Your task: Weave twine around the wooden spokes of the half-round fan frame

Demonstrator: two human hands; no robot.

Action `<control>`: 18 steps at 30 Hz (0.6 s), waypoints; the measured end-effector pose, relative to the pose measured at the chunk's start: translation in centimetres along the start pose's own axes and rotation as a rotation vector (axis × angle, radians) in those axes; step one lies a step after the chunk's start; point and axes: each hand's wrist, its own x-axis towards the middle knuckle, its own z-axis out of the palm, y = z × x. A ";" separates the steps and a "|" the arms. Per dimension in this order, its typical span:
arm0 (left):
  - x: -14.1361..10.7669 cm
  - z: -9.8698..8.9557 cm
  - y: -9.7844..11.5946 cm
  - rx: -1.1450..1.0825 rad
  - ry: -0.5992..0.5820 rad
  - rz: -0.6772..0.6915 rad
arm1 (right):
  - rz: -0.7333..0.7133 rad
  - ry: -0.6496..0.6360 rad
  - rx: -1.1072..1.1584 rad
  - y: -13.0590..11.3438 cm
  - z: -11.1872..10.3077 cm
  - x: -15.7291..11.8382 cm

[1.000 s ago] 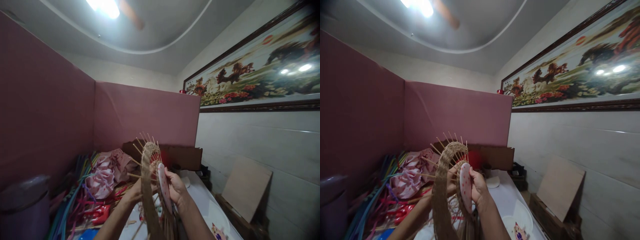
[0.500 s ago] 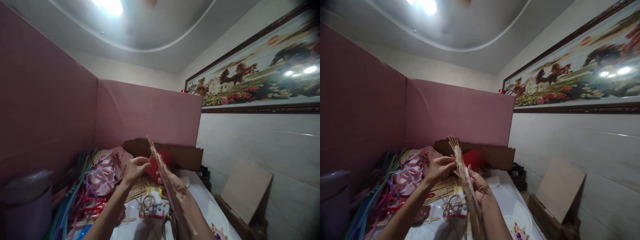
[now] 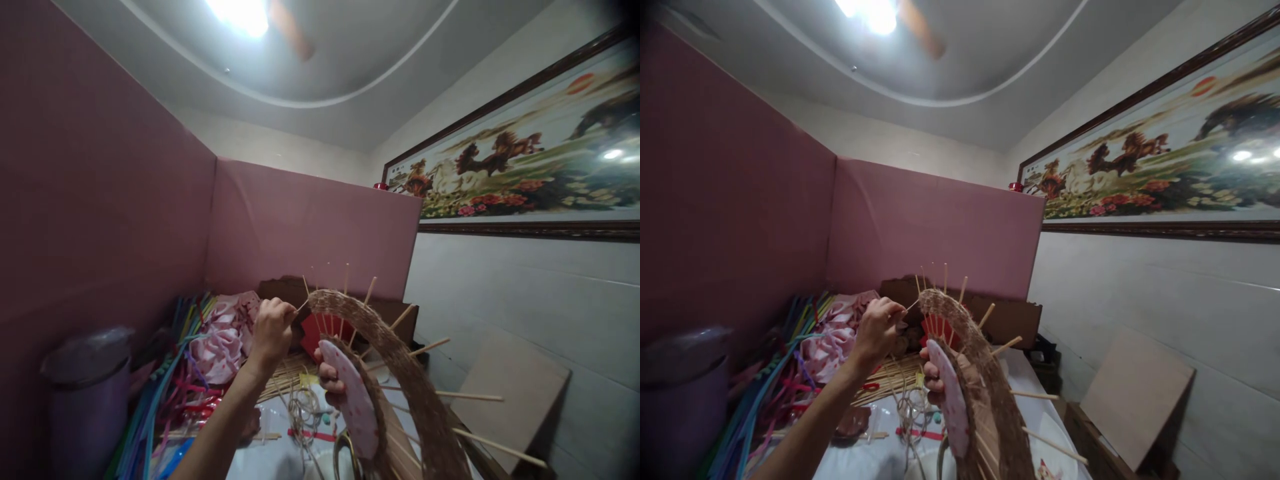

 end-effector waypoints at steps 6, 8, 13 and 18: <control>-0.1 -0.4 1.1 -0.076 0.061 -0.032 | 0.124 -0.132 0.090 -0.4 -0.3 -0.3; -0.1 -0.4 1.3 -0.114 0.082 -0.070 | 0.086 -0.067 0.078 -0.1 0.2 -0.5; -0.1 -0.8 1.6 -0.164 0.130 -0.141 | 0.116 -0.087 0.081 -0.2 0.2 -0.4; 0.1 -1.3 1.6 -0.215 0.161 -0.171 | 0.256 -0.212 0.053 -0.7 -0.2 0.4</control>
